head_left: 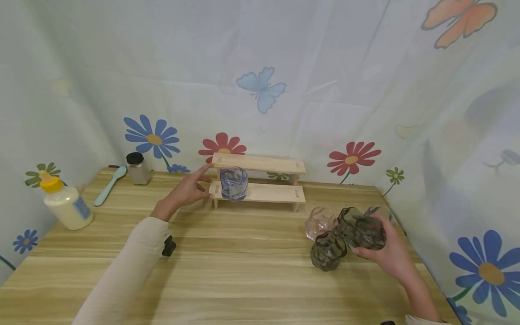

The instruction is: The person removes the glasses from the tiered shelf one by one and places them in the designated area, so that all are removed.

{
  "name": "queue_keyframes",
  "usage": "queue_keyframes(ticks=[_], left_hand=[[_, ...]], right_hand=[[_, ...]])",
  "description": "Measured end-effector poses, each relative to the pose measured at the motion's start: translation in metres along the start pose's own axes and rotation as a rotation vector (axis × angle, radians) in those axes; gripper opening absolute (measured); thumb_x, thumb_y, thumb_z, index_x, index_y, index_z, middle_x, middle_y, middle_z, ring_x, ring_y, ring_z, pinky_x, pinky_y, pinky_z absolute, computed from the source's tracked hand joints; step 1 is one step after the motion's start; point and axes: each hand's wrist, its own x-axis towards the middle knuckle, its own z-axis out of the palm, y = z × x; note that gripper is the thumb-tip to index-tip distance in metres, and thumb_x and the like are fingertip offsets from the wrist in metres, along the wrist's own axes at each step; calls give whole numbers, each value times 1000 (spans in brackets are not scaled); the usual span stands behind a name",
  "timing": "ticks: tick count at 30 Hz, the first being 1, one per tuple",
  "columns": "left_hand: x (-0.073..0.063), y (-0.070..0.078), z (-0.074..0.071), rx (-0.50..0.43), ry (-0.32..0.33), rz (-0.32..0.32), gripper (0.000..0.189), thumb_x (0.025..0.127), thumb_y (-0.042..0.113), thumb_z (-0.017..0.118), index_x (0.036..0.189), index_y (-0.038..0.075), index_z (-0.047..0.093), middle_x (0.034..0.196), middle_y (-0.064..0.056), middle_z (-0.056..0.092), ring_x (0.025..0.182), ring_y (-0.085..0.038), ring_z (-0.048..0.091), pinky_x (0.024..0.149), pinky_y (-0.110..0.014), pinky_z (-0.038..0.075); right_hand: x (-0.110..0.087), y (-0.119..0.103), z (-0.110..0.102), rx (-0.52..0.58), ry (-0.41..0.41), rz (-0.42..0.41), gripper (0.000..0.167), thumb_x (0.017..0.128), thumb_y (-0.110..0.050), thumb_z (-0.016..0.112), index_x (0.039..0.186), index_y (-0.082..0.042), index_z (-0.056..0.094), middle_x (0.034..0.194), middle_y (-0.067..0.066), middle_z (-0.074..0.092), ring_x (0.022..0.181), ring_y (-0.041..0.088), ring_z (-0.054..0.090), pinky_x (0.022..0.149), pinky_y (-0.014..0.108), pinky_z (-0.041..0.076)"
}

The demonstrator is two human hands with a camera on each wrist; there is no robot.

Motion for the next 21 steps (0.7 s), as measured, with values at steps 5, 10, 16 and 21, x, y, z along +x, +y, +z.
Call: queue_keyframes(ticks=[5,10,16,21], left_hand=[[0,0,0,-6,2,2,102,84,10,80,161,29,15,139,-27,56,104,-42,68,90,-54,55],[1,-1,1,2,2,-4,102,84,10,80,161,30,15,139,-27,56,105,-42,68,91,-54,55],[1,1,2,-4,2,-9,103,84,11,80,161,31,15,140,-26,56,105,-43,68,90,-54,55],[2,1,1,-7,5,-9,102,84,11,80,161,30,16,139,-26,57,104,-42,68,89,-54,56]], right_hand=[[-1,6,1,-26,-2,-6,105,72,-29,91,151,-2,25,140,36,43,125,59,43,92,72,41],[0,16,8,-37,-15,17,105,71,-29,92,150,-2,28,145,38,40,127,62,41,93,73,41],[2,26,17,-21,-28,25,106,68,-26,93,148,0,28,149,43,31,130,66,34,98,76,35],[2,33,25,-24,-19,20,105,67,-24,94,146,0,29,146,43,34,128,65,38,98,75,36]])
